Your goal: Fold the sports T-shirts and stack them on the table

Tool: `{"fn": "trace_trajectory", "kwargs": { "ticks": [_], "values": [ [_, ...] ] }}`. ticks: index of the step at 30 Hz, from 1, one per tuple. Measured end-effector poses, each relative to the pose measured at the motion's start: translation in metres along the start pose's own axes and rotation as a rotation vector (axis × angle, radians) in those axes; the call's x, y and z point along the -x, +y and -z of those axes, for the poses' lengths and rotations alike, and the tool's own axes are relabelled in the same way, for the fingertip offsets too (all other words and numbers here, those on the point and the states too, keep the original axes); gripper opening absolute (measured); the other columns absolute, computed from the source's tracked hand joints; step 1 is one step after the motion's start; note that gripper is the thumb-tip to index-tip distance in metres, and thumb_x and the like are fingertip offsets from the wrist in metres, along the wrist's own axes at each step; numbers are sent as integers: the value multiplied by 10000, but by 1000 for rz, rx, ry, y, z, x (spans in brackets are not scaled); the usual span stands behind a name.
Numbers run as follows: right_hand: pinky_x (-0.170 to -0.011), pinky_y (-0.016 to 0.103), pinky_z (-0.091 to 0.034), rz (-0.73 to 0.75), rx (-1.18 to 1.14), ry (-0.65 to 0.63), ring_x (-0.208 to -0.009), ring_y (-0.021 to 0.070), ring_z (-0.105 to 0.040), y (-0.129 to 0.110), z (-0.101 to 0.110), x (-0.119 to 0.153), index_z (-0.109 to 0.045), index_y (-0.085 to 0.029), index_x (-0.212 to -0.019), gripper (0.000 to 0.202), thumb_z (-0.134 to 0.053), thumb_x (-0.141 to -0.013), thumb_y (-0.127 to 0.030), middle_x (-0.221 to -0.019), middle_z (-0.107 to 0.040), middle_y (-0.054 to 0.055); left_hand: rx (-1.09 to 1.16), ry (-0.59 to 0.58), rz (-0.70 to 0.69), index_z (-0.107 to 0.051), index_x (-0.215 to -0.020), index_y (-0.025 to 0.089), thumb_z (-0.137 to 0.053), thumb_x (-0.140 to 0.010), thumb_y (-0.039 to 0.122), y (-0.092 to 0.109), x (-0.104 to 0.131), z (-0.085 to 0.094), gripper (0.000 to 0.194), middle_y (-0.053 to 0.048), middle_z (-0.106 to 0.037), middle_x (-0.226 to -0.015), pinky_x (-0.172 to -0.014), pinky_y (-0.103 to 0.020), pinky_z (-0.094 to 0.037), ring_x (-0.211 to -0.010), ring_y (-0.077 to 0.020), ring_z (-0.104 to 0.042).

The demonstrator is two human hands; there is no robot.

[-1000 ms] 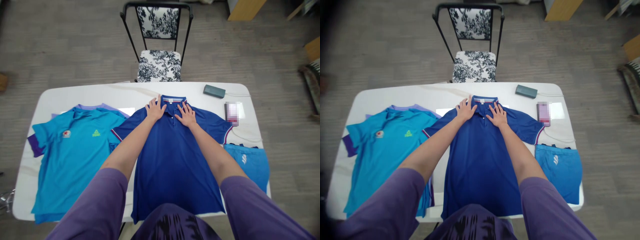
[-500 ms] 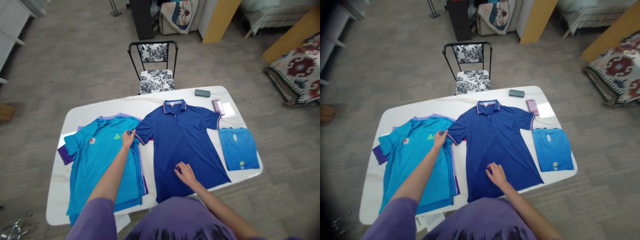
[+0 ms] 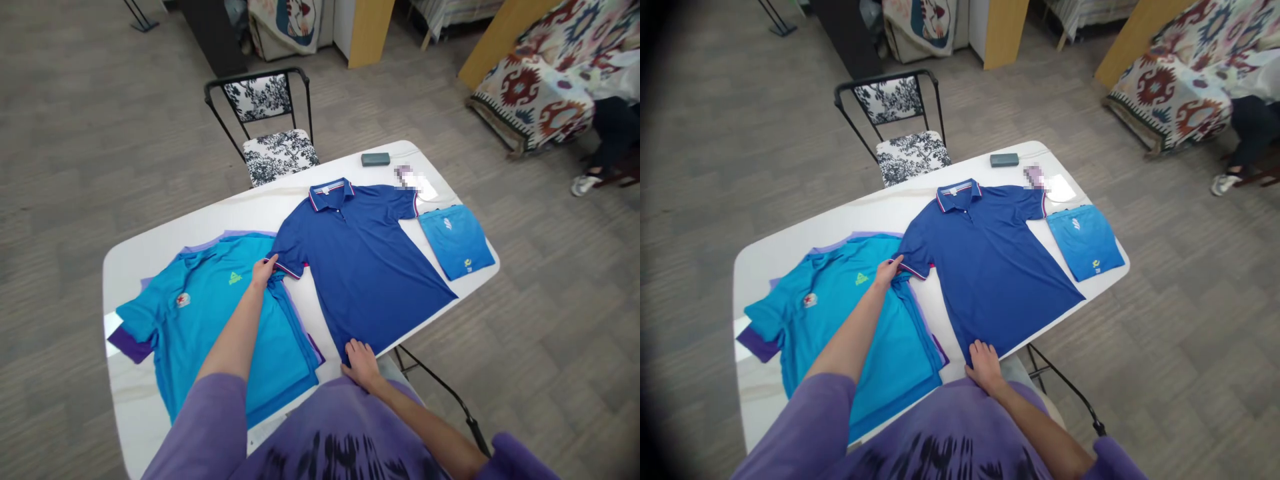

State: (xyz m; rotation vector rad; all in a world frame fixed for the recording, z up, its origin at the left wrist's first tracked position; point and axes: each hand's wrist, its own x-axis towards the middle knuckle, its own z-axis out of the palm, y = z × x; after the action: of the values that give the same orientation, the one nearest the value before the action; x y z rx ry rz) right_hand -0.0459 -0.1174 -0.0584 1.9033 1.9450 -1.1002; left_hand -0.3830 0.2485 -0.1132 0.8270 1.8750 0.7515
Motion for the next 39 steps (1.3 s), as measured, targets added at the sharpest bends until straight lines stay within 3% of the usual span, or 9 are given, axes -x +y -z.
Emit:
{"fn": "trace_trajectory", "kwargs": {
  "ticks": [9, 16, 20, 25, 28, 31, 33, 36, 39],
  "values": [
    [-1061, 467, -515, 32, -97, -16, -1203, 344, -731, 17, 8, 19, -579, -331, -1082, 160, -551, -957, -234, -1184, -746, 75, 18, 10, -125, -665, -1185, 220, -780, -920, 475, 41, 24, -25, 385, -46, -737, -1017, -592, -306, -646, -744, -181, -736],
    [-1081, 440, -588, 148, -457, -8, -1207, 278, -762, 75, 39, 49, -672, -496, -1320, 453, -442, -1011, -257, -1376, -696, 48, -63, -44, -196, -676, -1318, 159, -717, -1030, 481, 137, 28, -56, 433, -52, -721, -1024, -767, -385, -695, -814, -160, -698],
    [-1152, 473, -583, 169, -630, -15, -1326, 282, -735, 117, 57, 59, -742, -479, -1168, 414, -450, -969, -265, -1382, -684, 52, -92, -139, -155, -600, -1432, 70, -776, -1040, 477, 200, 20, -115, 591, -75, -711, -963, -855, -510, -696, -828, -194, -726],
    [-1186, 549, -558, 58, -775, 69, -1317, 326, -734, 161, 65, 62, -706, -471, -1133, 315, -446, -986, -371, -1330, -710, 78, -107, -232, -177, -416, -1569, 30, -788, -1066, 367, 252, 15, -232, 710, -129, -730, -1101, -881, -537, -678, -851, -205, -774],
    [-1138, 581, -572, -83, -774, 176, -1276, 371, -742, 183, 58, 58, -639, -453, -1095, 182, -529, -954, -487, -1264, -726, 82, -104, -336, -221, -447, -1537, 26, -695, -1114, 430, 269, 15, -298, 635, -131, -748, -1133, -896, -464, -669, -896, -186, -787],
    [-989, 567, -609, -235, -733, 187, -1091, 386, -793, 200, 46, 53, -547, -413, -1071, 159, -530, -938, -499, -1093, -738, 65, -118, -407, -269, -527, -1473, 14, -547, -1161, 463, 268, 21, -338, 547, -135, -760, -1197, -942, -408, -649, -986, -157, -781],
    [-876, 543, -607, -284, -712, 161, -962, 389, -813, 208, 39, 53, -509, -408, -1107, 164, -485, -954, -462, -952, -725, 35, -152, -350, -312, -548, -1473, 23, -549, -1161, 383, 251, 34, -343, 476, -168, -740, -1316, -1064, -434, -611, -1108, -168, -751],
    [-802, 516, -578, -313, -658, 141, -881, 399, -815, 213, 36, 56, -482, -405, -1108, 190, -527, -932, -462, -878, -712, 9, -215, -178, -404, -580, -1489, 61, -646, -1101, 271, 197, 72, -320, 446, -229, -625, -1538, -1323, -504, -420, -1442, -261, -603],
    [-816, 517, -565, -295, -587, 179, -948, 403, -797, 215, 49, 53, -467, -382, -1054, 209, -574, -935, -517, -985, -722, 39, -417, -25, -568, -556, -1586, 132, -632, -1092, 356, 119, 125, -276, 548, -238, -549, -1643, -1401, -553, -306, -1619, -337, -450]
  ]
}}
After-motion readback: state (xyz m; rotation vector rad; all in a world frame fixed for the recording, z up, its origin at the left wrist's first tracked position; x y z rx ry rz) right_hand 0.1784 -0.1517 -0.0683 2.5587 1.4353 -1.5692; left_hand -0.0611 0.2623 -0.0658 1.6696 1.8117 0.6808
